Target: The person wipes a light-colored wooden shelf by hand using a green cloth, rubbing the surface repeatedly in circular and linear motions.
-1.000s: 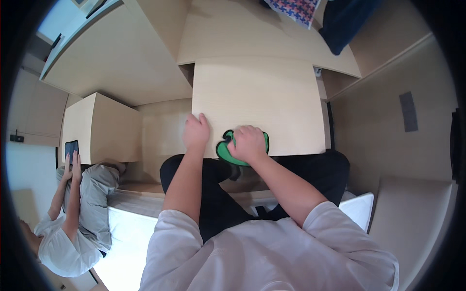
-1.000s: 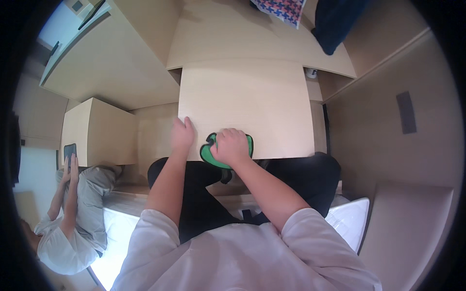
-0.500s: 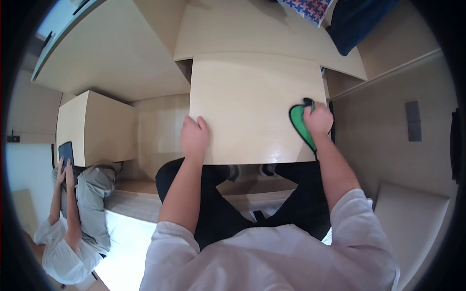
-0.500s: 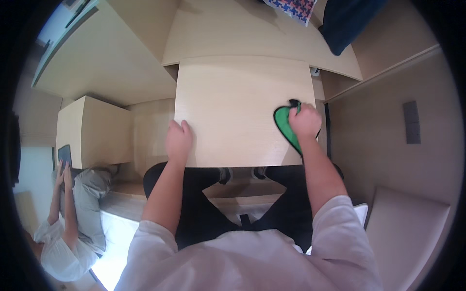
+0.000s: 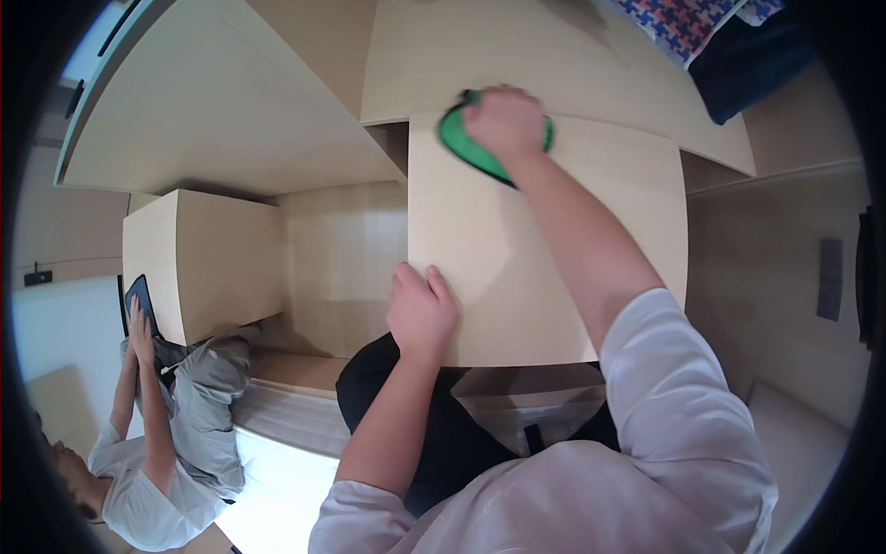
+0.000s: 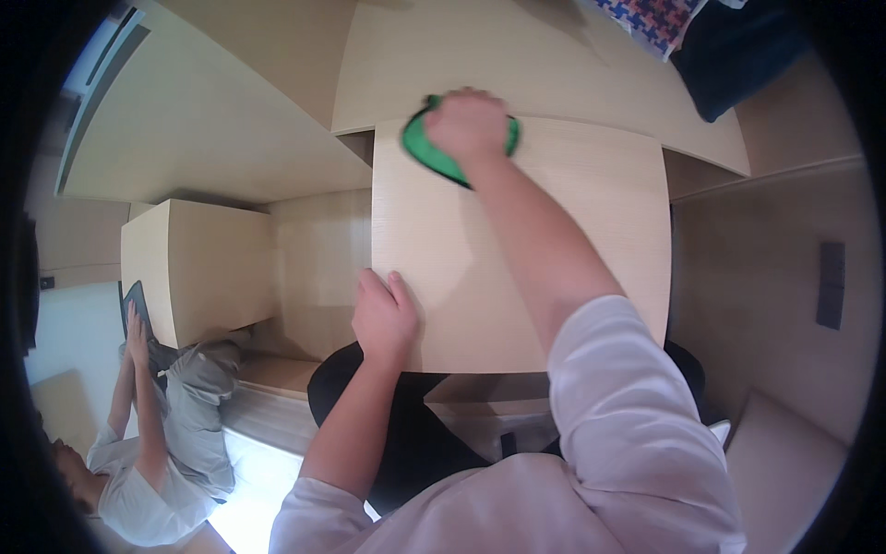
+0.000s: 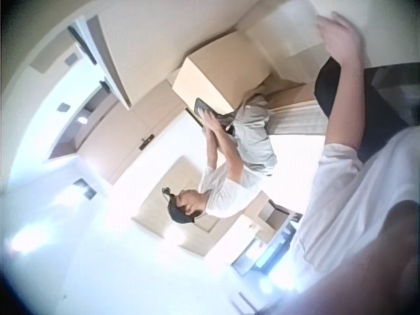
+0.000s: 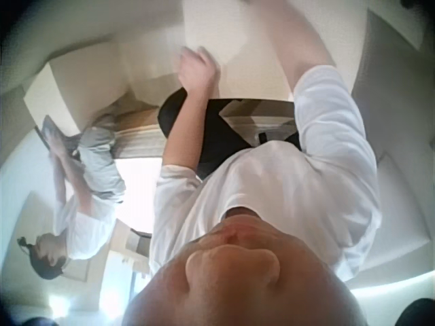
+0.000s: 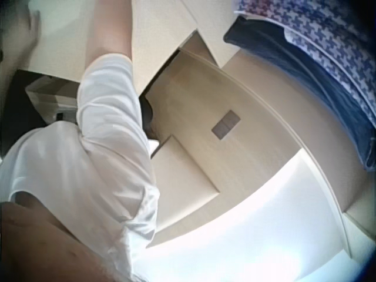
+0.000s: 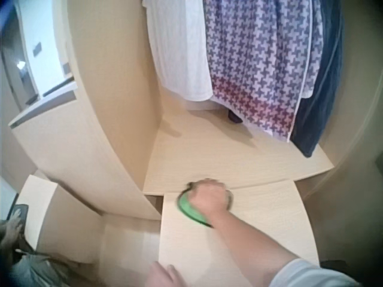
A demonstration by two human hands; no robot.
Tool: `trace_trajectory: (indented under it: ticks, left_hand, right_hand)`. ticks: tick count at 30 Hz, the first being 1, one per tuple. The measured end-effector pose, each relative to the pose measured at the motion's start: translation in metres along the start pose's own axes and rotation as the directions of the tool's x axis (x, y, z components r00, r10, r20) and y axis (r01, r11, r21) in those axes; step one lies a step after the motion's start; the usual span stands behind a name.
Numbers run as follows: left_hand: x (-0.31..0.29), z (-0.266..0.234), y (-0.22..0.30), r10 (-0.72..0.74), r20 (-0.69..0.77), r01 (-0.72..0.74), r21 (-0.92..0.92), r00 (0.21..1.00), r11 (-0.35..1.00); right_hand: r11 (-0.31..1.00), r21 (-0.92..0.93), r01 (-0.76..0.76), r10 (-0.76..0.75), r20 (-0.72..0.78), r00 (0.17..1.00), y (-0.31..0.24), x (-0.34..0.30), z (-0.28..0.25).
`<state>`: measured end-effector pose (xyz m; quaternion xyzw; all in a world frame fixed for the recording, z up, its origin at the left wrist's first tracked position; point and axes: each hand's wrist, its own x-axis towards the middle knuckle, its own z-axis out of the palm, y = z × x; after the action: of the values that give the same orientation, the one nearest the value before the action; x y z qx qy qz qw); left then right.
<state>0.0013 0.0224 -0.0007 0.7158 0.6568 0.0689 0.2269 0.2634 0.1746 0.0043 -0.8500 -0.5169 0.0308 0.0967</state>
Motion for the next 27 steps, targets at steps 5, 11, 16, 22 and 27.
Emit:
trace_trajectory:
  ticks: [5, 11, 16, 22, 27]
  left_hand:
    - [-0.002, 0.002, 0.009, 0.001, 0.018, -0.001, -0.004, 1.000, 1.000]
    - [-0.003, 0.009, 0.000, -0.034, 0.014, 0.034, -0.024, 0.999, 0.999]
    - [-0.004, 0.013, -0.002, -0.041, 0.018, 0.040, 0.017, 0.999, 0.999]
    - [-0.005, 0.024, -0.005, -0.025, -0.033, 0.025, 0.001, 0.999, 1.000]
    - [0.000, 0.019, -0.001, -0.001, -0.061, 0.004, 0.038, 0.998, 0.999]
  right_hand:
    - [0.970, 0.100, 0.223, -0.224, -0.005, 0.975, -0.086, 0.013, 0.014]
    - [0.942, 0.136, 0.307, -0.309, -0.006, 0.951, -0.088, -0.011, 0.023]
    - [0.957, 0.103, 0.271, -0.274, 0.022, 0.961, 0.003, -0.033, -0.002]
    - [0.998, -0.067, -0.012, -0.004, -0.231, 0.973, 0.213, -0.111, -0.019]
    - [0.983, -0.066, -0.174, 0.143, -0.332, 0.932, 0.298, -0.226, -0.034]
